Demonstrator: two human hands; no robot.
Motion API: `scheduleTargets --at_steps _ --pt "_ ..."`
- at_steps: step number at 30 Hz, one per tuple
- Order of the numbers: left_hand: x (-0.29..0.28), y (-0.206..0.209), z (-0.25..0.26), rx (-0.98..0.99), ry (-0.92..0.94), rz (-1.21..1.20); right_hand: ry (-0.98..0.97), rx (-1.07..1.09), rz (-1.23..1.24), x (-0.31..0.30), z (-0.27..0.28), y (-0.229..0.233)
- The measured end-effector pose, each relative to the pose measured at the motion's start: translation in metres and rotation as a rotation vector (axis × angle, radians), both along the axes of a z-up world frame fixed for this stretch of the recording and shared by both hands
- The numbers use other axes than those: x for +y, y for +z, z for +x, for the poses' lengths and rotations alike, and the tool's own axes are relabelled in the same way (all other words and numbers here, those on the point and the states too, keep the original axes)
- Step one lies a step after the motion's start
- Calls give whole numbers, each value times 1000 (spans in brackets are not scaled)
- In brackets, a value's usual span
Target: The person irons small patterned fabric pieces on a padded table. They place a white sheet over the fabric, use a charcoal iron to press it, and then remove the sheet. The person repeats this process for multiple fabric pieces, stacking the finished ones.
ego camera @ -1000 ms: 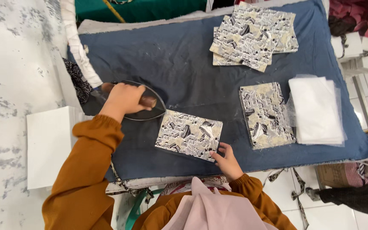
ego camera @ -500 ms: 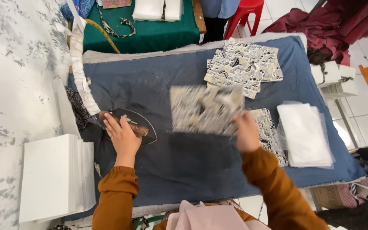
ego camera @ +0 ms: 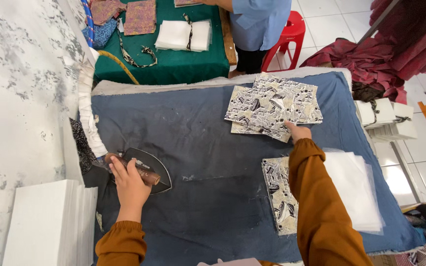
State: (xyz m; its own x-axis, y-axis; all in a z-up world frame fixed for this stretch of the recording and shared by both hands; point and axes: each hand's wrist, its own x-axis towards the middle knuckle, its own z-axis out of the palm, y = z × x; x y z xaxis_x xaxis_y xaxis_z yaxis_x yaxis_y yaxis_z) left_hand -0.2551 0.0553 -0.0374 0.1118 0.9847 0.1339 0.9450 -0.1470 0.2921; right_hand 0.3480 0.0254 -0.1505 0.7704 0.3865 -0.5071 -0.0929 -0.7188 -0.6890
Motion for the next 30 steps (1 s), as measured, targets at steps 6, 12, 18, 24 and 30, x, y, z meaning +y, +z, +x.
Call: scheduleTargets --at_steps 6,12,18,24,30 --pt "0 -12 4 51 78 38 100 -451 370 46 19 21" --pt "3 8 11 88 104 -21 94 -904 284 13 45 84" --pt "-15 57 -50 66 -119 -177 891 -1010 588 -110 -91 73" --pt "-55 77 -173 323 558 -306 791 -956 144 -252 -187 29" --pt "-68 46 -250 174 417 -409 770 -898 -64 -274 -200 10"
